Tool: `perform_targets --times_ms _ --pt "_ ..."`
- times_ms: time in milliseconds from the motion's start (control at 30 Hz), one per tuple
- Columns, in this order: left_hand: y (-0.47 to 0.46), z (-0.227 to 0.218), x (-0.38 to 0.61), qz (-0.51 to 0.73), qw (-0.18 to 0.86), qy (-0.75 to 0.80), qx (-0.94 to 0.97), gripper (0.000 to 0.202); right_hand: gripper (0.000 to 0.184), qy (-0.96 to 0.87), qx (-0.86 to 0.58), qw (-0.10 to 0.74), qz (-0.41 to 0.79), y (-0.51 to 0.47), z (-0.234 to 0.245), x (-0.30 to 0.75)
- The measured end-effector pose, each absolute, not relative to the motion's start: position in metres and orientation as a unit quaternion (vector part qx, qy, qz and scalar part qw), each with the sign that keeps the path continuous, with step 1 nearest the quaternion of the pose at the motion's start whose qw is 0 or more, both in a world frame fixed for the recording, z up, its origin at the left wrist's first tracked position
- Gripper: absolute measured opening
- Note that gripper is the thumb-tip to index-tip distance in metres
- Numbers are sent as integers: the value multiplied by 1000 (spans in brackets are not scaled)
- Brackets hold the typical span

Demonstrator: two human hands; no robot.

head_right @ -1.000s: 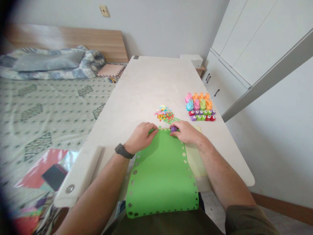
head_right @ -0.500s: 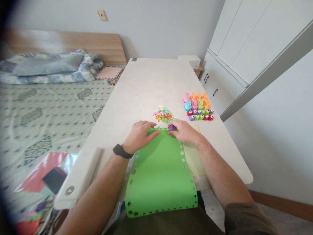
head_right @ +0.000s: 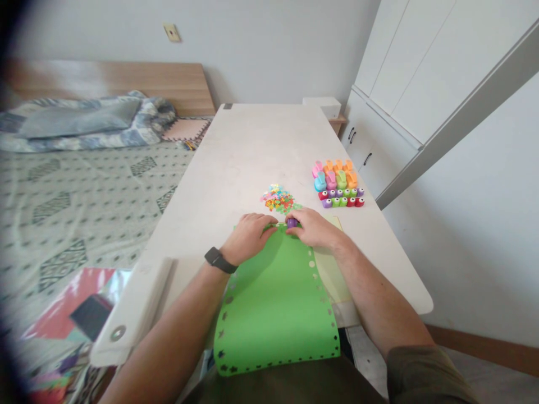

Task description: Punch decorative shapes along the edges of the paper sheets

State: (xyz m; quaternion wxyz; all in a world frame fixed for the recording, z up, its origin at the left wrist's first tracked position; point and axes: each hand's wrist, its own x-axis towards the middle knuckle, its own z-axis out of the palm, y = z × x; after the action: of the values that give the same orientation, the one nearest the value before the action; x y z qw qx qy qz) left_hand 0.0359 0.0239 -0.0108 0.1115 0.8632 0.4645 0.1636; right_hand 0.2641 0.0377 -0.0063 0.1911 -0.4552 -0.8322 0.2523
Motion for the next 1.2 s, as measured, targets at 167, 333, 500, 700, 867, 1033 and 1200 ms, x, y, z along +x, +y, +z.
perform_targets --times_ms 167,333,500,700,867,1033,1200 --pt "25 -14 34 165 124 465 861 19 31 -823 -452 227 260 36 -5 262" --pt "24 -16 31 169 136 467 857 19 32 -765 -493 308 278 39 -5 265" --pt "22 -17 28 172 147 473 851 19 37 -703 -522 345 339 42 -14 266" --pt "19 -18 24 175 145 476 849 19 40 -623 -502 420 427 46 -24 262" --pt "17 -17 23 170 141 480 849 20 39 -562 -507 441 483 50 -27 263" --pt "17 -18 23 169 136 483 849 19 43 -517 -488 458 534 52 -30 263" --pt "17 -19 23 171 135 482 849 20 43 -528 -504 454 511 54 -33 263"
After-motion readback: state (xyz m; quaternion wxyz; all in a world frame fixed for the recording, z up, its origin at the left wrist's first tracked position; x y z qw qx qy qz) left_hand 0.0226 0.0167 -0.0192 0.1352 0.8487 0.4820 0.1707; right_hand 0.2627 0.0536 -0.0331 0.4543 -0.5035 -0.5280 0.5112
